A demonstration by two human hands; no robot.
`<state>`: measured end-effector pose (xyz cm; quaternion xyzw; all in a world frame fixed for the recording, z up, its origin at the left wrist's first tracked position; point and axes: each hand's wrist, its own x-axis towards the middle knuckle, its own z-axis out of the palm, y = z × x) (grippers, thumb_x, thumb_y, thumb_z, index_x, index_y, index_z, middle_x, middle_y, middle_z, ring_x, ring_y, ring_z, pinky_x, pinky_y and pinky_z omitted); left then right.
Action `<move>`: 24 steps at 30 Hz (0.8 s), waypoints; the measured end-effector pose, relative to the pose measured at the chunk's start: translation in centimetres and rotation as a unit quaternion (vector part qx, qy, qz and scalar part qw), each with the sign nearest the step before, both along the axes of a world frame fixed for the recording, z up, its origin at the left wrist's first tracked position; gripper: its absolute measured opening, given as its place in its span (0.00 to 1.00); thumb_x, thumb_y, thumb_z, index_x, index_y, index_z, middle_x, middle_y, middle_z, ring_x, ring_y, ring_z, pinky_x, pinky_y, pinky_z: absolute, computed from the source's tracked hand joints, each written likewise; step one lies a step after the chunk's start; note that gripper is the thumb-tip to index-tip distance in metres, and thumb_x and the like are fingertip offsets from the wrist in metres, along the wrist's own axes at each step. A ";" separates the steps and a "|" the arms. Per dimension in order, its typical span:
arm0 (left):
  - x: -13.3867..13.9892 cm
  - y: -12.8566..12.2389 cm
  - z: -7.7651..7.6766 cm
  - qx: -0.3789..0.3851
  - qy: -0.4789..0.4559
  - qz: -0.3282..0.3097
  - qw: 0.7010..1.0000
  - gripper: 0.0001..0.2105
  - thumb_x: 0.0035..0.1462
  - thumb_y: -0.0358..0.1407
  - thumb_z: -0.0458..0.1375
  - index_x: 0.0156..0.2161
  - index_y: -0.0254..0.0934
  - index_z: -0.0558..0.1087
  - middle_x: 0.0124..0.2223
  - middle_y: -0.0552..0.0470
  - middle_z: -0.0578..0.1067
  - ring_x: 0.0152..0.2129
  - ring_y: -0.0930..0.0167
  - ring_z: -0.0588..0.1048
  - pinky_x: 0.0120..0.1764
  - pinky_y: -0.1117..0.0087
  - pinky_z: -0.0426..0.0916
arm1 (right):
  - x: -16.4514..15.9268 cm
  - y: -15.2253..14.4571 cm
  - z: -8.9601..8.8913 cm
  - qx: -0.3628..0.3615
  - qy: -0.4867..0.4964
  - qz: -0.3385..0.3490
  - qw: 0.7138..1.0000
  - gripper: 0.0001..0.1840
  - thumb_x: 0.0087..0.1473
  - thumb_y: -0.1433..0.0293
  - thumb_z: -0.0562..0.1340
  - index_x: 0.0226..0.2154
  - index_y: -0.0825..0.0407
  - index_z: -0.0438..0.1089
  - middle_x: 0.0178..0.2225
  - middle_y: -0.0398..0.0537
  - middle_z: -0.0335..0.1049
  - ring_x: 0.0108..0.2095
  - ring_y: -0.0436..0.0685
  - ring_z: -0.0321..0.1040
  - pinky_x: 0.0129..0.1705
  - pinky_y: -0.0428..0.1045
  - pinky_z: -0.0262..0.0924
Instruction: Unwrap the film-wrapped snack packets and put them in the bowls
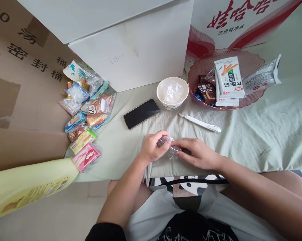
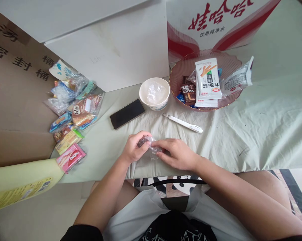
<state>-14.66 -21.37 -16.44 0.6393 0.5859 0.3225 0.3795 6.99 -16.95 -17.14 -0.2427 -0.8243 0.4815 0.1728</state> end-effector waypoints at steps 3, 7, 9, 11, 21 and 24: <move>0.0 0.0 -0.1 0.002 -0.001 -0.001 1.000 0.13 0.58 0.45 0.56 0.38 0.37 0.74 0.22 0.58 0.69 0.17 0.76 0.64 0.23 0.75 0.59 | 0.0 0.0 -0.1 0.003 -0.002 0.002 1.000 0.19 0.66 0.65 0.55 0.55 0.51 0.73 0.37 0.50 0.79 0.34 0.56 0.74 0.39 0.53 0.67; 0.0 0.0 -0.1 0.001 -0.006 -0.006 1.000 0.12 0.58 0.44 0.57 0.38 0.37 0.74 0.22 0.58 0.70 0.17 0.76 0.63 0.23 0.74 0.60 | -0.1 0.0 -0.1 0.024 -0.005 0.011 1.000 0.20 0.66 0.66 0.55 0.56 0.50 0.72 0.34 0.49 0.79 0.33 0.56 0.74 0.38 0.53 0.66; 0.0 0.0 -0.1 0.001 -0.003 -0.005 1.000 0.12 0.58 0.44 0.57 0.38 0.37 0.74 0.22 0.58 0.70 0.17 0.77 0.63 0.23 0.74 0.60 | -0.1 0.0 -0.1 0.034 -0.002 0.019 0.999 0.19 0.66 0.67 0.55 0.55 0.51 0.72 0.34 0.49 0.78 0.33 0.56 0.74 0.39 0.54 0.67; 0.1 0.0 -0.1 -0.003 -0.001 -0.001 1.000 0.12 0.58 0.44 0.57 0.38 0.37 0.74 0.23 0.58 0.70 0.17 0.77 0.63 0.23 0.75 0.59 | -0.1 0.0 -0.1 0.031 0.005 0.017 0.999 0.18 0.66 0.67 0.54 0.54 0.53 0.72 0.36 0.51 0.79 0.35 0.58 0.75 0.40 0.54 0.68; 0.0 -0.1 -0.3 -0.012 -0.002 0.010 1.000 0.14 0.60 0.45 0.56 0.39 0.36 0.75 0.22 0.58 0.68 0.17 0.77 0.63 0.24 0.74 0.59 | -0.2 -0.2 -0.2 0.046 -0.037 -0.100 0.993 0.12 0.63 0.66 0.56 0.44 0.50 0.73 0.45 0.57 0.78 0.30 0.54 0.75 0.35 0.51 0.67; 0.1 -0.2 -0.4 -0.011 -0.011 0.012 1.000 0.13 0.61 0.45 0.56 0.38 0.36 0.75 0.22 0.58 0.68 0.17 0.77 0.62 0.23 0.74 0.59 | -0.2 -0.4 0.0 0.033 -0.096 -0.108 0.989 0.15 0.63 0.61 0.55 0.38 0.51 0.74 0.21 0.44 0.72 0.18 0.51 0.62 0.25 0.48 0.54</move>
